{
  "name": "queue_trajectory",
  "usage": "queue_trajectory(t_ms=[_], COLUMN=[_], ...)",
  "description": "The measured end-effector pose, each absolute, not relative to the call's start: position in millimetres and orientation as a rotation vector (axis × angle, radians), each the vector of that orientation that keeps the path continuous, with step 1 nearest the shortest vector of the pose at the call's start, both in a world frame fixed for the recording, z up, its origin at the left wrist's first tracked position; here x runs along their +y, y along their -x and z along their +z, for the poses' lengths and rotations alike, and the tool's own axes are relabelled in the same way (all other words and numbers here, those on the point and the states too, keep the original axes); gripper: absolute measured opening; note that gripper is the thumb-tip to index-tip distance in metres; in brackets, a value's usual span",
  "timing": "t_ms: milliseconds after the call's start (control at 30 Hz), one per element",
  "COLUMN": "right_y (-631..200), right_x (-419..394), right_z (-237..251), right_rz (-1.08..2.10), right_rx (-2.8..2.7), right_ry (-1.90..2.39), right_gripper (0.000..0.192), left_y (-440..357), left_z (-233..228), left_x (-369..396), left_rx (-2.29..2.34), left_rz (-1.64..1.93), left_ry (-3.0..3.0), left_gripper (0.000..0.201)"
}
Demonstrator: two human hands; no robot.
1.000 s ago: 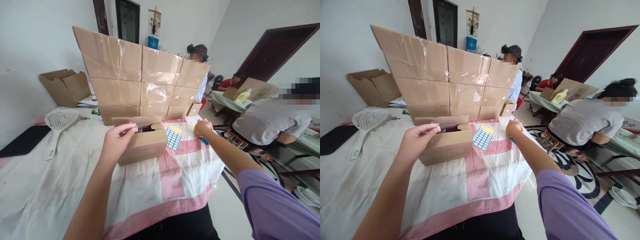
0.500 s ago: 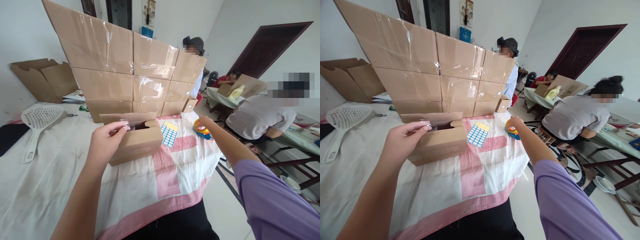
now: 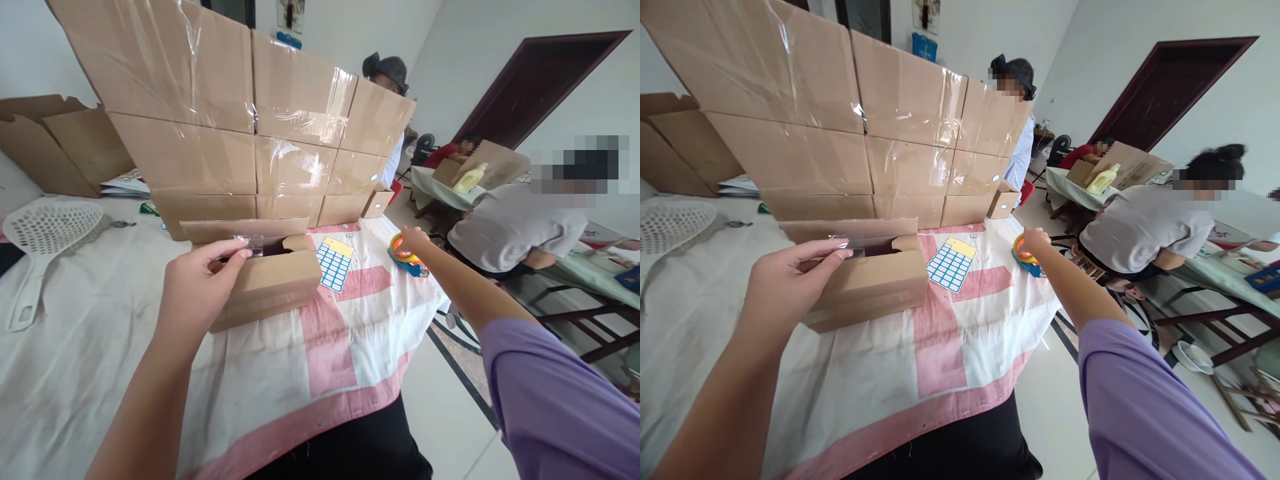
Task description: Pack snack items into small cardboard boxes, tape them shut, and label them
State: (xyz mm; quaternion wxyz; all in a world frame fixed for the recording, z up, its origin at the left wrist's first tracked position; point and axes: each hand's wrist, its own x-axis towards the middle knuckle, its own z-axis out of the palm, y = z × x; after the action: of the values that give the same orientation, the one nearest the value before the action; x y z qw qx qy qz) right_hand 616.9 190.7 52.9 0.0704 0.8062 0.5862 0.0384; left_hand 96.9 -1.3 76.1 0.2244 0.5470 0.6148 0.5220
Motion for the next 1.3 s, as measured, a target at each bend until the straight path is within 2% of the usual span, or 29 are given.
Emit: queue_trajectory(t_ms=[100, 267, 467, 667, 1000, 1167, 1300], right_y=[-607.9, -596.5, -603.5, -612.0, -612.3, -613.3, -609.9], right_x=[170.5, 137.1, 124.8, 133.4, 145.6, 144.6, 137.1], right_z=[47.2, 40.2, 48.6, 50.4, 50.3, 53.6, 55.2], right_rz=[0.253, 0.424, 0.389, 0.349, 0.284, 0.220, 0.242], right_rx=[1.716, 1.765, 1.873, 1.802, 1.820, 1.846, 1.864], right_ry=[-2.445, -2.462, -2.520, -2.719, -2.744, -2.672, -2.665], right_gripper=[0.094, 0.080, 0.055, 0.065, 0.061, 0.067, 0.061], left_y=[-96.2, -94.0, -91.7, -91.9, -92.2, -93.6, -94.1], left_z=[76.9, 79.7, 78.3, 78.9, 78.9, 79.9, 80.4], left_x=[-1.8, -0.9, 1.6, 1.1, 0.6, -1.0, -0.2], left_rx=[1.671, 1.605, 1.553, 1.554, 1.586, 1.599, 1.599], left_rz=[1.448, 1.466, 1.464, 1.459, 1.453, 1.450, 1.443], left_ry=[-1.493, -1.453, -1.443, -1.429, -1.439, -1.446, -1.443], left_gripper=[0.025, 0.023, 0.025, 0.028, 0.025, 0.026, 0.026])
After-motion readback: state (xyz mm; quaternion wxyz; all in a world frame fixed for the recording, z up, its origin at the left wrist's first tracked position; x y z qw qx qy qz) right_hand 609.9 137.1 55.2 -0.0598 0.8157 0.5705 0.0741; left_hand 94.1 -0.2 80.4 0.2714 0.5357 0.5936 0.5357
